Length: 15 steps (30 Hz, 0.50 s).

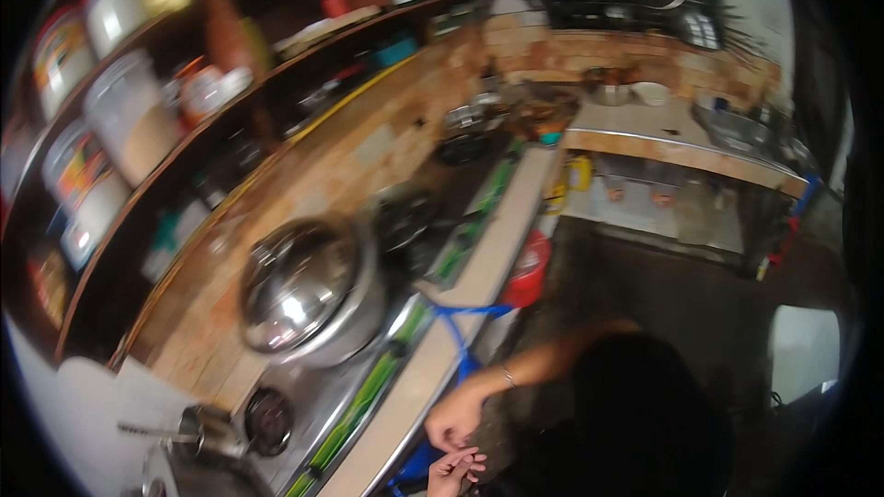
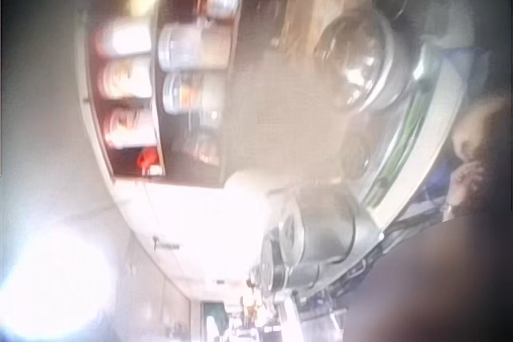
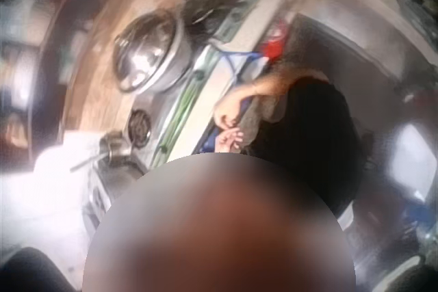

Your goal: The person slices cooked meat on a cutting board using a knife and fork, then transfers the pieces into a metal tray. The person repeats this process with additional pieces of meat throughout the clip.

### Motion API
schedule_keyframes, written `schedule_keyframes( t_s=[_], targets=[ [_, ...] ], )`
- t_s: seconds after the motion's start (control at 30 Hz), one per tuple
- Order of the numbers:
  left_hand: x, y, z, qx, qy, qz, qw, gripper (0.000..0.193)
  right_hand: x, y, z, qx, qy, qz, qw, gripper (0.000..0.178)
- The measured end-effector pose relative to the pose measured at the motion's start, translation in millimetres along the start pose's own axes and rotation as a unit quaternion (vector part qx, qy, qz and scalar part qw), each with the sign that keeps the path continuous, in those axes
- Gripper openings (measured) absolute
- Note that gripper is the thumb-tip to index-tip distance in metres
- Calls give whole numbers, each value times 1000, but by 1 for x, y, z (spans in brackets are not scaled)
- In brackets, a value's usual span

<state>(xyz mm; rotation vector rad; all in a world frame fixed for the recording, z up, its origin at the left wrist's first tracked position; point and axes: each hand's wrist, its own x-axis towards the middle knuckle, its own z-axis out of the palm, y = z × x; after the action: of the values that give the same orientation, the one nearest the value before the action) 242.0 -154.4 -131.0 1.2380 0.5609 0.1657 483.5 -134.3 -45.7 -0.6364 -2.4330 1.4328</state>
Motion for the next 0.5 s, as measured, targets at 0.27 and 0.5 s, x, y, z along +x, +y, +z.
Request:
schedule_keyframes(
  t_s=[0.27,0.5],
  targets=[
    [268,-147,183,352,-298,-228,858,33,-353,81,308,51,534,493,685,40],
    [368,-185,309,630,-396,-101,661,29,-462,25,422,251,536,637,495,30]
  ],
)
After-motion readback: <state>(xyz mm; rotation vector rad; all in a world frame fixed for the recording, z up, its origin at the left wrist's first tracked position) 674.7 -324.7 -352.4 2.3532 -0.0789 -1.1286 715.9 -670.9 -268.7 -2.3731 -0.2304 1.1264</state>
